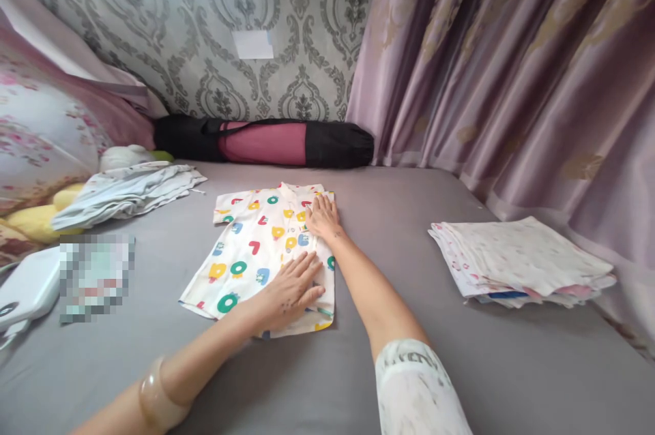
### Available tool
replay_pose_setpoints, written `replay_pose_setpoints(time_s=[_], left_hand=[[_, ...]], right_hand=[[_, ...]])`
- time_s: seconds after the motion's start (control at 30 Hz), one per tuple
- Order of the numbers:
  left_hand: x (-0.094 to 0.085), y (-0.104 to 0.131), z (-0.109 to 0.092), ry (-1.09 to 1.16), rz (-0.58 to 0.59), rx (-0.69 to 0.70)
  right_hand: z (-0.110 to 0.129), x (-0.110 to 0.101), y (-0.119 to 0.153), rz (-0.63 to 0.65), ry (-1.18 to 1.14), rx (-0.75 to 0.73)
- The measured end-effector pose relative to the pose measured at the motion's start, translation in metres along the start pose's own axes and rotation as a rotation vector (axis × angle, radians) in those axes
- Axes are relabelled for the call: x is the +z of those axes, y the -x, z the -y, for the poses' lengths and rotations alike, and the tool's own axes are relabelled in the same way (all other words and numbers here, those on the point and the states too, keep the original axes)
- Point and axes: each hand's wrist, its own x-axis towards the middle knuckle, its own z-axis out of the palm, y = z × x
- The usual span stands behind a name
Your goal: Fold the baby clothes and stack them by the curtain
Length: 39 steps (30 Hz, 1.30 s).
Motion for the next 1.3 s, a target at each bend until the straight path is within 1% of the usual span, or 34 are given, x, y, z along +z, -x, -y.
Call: replay_pose_setpoints(time_s=[0.07,0.13,0.23,0.33,0.43,0.57,0.7,0.77,0.9,1.03,1.13,1.3], left_hand=[[0.008,0.004,0.0,-0.031,-0.004,0.01],[0.015,0.005,0.001,-0.075,-0.055,0.037],[0.025,0.006,0.003,-0.129,-0.131,0.056],[0.029,0.006,0.003,-0.149,-0.159,0.066],[0.028,0.008,0.002,-0.135,-0.164,0.073],[0.019,0.014,0.001,-0.087,-0.163,0.075],[0.013,0.017,0.004,-0.099,-0.233,0.026],[0.013,0.017,0.008,-0.114,-0.259,-0.014],[0.016,0.015,0.017,-0.123,-0.264,-0.089],[0.02,0.015,0.024,-0.109,-0.242,-0.106],[0.02,0.016,0.026,-0.098,-0.257,-0.096],[0.016,0.017,0.022,-0.101,-0.308,-0.103]], right_hand=[[-0.001,0.003,-0.011,-0.015,0.01,0.028],[-0.004,0.006,-0.017,-0.021,0.013,0.047],[-0.007,0.011,-0.022,-0.044,0.001,0.071],[-0.008,0.016,-0.023,-0.076,0.004,0.082],[-0.008,0.016,-0.024,-0.065,0.015,0.095],[-0.006,0.011,-0.027,-0.014,0.007,0.114],[0.009,0.007,-0.031,-0.063,0.012,0.099],[0.019,0.006,-0.035,-0.057,-0.006,0.085],[0.031,0.008,-0.046,-0.05,-0.024,0.122],[0.028,0.017,-0.054,-0.082,-0.031,0.149],[0.024,0.022,-0.057,-0.096,-0.028,0.143],[0.026,0.017,-0.057,-0.059,-0.016,0.156]])
